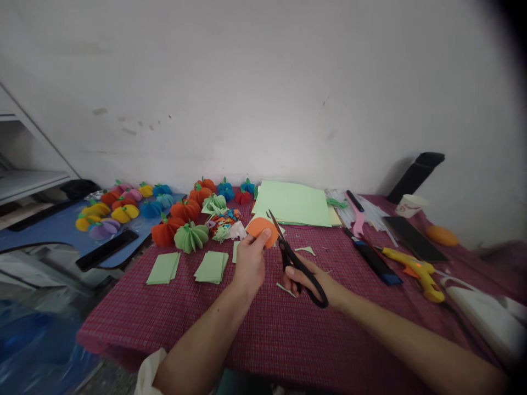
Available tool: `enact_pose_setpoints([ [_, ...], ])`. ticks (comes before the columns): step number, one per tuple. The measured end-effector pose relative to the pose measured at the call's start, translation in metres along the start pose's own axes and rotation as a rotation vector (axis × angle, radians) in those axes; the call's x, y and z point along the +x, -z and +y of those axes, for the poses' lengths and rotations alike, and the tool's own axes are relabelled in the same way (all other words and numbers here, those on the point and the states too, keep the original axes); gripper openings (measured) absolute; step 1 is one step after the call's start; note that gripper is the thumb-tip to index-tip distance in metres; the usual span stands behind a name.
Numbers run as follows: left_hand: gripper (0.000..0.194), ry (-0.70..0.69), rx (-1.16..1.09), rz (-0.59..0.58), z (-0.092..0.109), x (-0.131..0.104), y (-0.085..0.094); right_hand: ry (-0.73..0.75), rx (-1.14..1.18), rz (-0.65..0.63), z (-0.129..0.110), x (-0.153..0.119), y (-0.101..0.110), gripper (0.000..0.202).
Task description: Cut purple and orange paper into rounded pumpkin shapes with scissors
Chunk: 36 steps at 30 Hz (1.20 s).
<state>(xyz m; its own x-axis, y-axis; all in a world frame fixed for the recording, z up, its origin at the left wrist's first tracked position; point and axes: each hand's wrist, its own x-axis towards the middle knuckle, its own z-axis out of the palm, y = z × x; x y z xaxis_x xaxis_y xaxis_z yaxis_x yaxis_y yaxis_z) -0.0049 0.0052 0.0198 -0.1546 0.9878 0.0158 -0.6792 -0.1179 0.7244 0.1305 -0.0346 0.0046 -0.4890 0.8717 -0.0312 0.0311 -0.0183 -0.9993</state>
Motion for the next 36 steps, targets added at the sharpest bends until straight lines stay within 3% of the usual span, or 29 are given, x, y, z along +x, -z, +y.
enact_pose_setpoints([
  [14, 0.019, 0.036, -0.033, 0.014, 0.001, 0.0, 0.002, 0.016, 0.034, 0.026, 0.005, 0.006, -0.008, 0.03],
  [36, 0.02, 0.066, 0.014, -0.036, -0.005, -0.001, 0.002, -0.024, -0.075, -0.062, 0.0, -0.01, 0.014, 0.031],
])
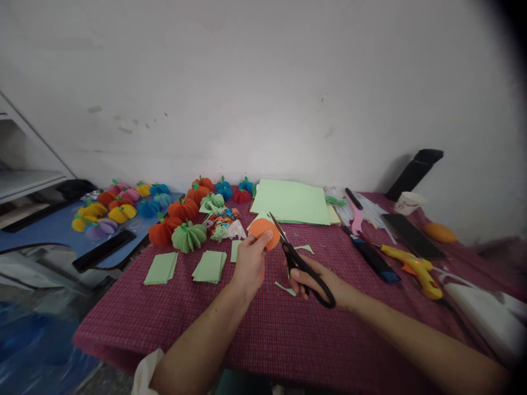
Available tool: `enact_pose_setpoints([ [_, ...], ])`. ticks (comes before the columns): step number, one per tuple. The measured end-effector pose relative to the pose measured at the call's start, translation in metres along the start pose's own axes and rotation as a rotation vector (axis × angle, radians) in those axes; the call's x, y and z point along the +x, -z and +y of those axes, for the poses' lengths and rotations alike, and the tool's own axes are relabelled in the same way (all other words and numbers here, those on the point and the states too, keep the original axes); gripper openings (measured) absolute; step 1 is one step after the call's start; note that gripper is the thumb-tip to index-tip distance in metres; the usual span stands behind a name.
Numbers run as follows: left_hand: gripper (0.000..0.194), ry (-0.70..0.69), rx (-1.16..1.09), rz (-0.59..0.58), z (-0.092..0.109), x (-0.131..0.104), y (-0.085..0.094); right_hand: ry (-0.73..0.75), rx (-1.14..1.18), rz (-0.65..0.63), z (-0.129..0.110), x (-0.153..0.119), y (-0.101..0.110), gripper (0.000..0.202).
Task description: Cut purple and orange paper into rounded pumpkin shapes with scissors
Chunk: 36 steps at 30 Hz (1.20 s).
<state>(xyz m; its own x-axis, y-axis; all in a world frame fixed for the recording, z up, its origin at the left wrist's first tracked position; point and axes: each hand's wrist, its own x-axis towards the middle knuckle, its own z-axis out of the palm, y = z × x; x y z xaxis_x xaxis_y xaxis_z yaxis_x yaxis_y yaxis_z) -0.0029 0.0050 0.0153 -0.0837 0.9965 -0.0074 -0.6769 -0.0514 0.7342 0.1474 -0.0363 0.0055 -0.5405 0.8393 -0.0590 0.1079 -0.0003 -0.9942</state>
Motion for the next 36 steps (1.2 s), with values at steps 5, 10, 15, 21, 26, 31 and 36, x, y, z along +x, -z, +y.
enact_pose_setpoints([
  [5, 0.018, 0.012, 0.024, -0.01, -0.001, 0.0, 0.001, -0.005, -0.008, 0.0, 0.005, -0.001, 0.001, 0.032],
  [10, 0.017, 0.013, 0.038, -0.055, -0.002, 0.0, 0.002, -0.001, 0.024, 0.011, 0.011, -0.003, 0.001, 0.033],
  [15, 0.022, 0.027, 0.073, -0.098, -0.001, -0.001, 0.001, 0.03, 0.037, -0.016, 0.012, -0.005, 0.004, 0.034],
  [21, 0.027, 0.041, 0.089, -0.115, -0.007, -0.002, 0.003, 0.046, 0.05, -0.048, 0.013, -0.006, 0.009, 0.035],
  [26, 0.029, 0.047, 0.102, -0.128, -0.01, -0.002, 0.004, 0.055, 0.016, -0.058, 0.01, -0.006, 0.011, 0.028],
  [31, 0.025, 0.061, 0.135, -0.115, -0.011, -0.002, 0.004, 0.055, 0.013, -0.039, 0.011, -0.005, 0.01, 0.026],
  [36, 0.022, 0.079, 0.168, -0.101, -0.011, -0.003, 0.004, 0.04, 0.028, -0.017, 0.014, -0.004, 0.01, 0.033],
])
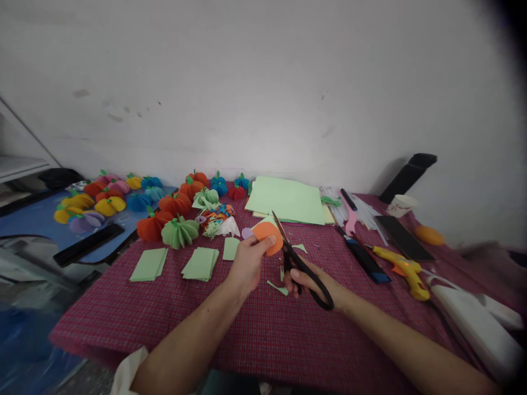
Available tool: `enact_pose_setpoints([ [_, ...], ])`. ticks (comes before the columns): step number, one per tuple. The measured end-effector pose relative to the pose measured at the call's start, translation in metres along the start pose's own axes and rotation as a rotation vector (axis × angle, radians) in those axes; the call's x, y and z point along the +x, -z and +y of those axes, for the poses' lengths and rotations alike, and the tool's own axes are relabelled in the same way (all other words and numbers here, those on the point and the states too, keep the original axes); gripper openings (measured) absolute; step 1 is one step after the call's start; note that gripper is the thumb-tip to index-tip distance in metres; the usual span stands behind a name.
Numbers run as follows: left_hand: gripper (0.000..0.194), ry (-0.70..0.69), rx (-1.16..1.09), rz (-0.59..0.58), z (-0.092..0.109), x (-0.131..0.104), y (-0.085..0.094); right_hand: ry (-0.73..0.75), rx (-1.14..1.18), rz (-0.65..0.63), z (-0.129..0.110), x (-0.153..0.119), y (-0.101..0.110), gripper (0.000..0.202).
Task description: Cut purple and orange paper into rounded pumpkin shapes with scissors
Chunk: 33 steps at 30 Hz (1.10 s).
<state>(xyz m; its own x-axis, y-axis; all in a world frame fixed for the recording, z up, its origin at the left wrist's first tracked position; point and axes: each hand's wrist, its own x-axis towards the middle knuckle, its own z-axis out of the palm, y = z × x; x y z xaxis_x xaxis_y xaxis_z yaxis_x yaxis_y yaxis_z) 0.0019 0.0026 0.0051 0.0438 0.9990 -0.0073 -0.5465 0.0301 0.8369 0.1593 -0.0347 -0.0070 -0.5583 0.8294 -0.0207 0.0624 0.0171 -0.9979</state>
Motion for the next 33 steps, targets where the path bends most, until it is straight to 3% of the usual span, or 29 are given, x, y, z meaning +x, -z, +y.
enact_pose_setpoints([
  [19, 0.026, 0.026, -0.048, -0.027, 0.003, -0.001, -0.001, -0.016, -0.011, -0.011, -0.001, -0.002, 0.003, 0.028],
  [33, 0.031, 0.034, -0.063, -0.033, 0.003, -0.001, -0.001, -0.064, -0.018, -0.004, -0.009, -0.004, 0.005, 0.035],
])
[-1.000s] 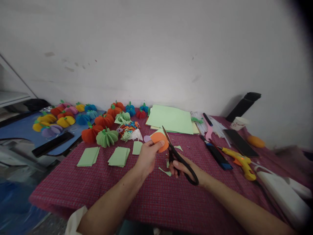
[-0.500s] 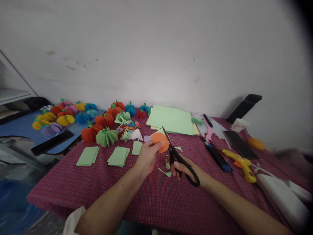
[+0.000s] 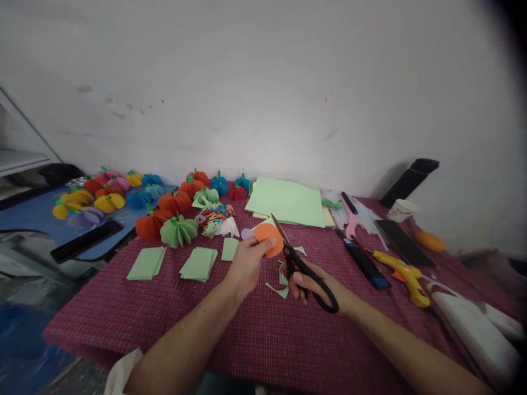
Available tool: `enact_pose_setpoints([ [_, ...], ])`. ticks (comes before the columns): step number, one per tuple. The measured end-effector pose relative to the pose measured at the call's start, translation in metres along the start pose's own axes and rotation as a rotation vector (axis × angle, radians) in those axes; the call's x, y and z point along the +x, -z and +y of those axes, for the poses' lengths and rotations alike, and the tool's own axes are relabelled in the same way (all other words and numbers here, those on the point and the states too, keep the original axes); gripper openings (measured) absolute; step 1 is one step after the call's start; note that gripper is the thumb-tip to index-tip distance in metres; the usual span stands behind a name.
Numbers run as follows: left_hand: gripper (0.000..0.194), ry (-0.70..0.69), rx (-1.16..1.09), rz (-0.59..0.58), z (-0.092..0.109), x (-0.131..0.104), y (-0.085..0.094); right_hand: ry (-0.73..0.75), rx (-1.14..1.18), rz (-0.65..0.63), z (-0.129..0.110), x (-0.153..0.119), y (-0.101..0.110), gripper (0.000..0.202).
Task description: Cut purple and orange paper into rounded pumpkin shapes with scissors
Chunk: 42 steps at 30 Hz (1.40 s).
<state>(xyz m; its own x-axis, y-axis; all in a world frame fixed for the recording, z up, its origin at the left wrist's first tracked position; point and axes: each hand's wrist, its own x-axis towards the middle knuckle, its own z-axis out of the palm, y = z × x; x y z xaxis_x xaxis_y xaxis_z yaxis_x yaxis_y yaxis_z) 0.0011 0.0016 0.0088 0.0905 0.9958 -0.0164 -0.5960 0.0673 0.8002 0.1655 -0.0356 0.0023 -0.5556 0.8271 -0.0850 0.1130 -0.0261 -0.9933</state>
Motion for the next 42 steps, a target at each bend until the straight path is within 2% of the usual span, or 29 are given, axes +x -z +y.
enact_pose_setpoints([
  [20, 0.024, 0.032, 0.009, 0.009, 0.003, -0.001, -0.001, -0.036, -0.029, 0.003, -0.003, -0.002, 0.005, 0.038],
  [42, 0.023, 0.017, 0.054, -0.056, 0.0, 0.001, 0.004, -0.061, -0.139, -0.063, -0.017, -0.011, 0.023, 0.033],
])
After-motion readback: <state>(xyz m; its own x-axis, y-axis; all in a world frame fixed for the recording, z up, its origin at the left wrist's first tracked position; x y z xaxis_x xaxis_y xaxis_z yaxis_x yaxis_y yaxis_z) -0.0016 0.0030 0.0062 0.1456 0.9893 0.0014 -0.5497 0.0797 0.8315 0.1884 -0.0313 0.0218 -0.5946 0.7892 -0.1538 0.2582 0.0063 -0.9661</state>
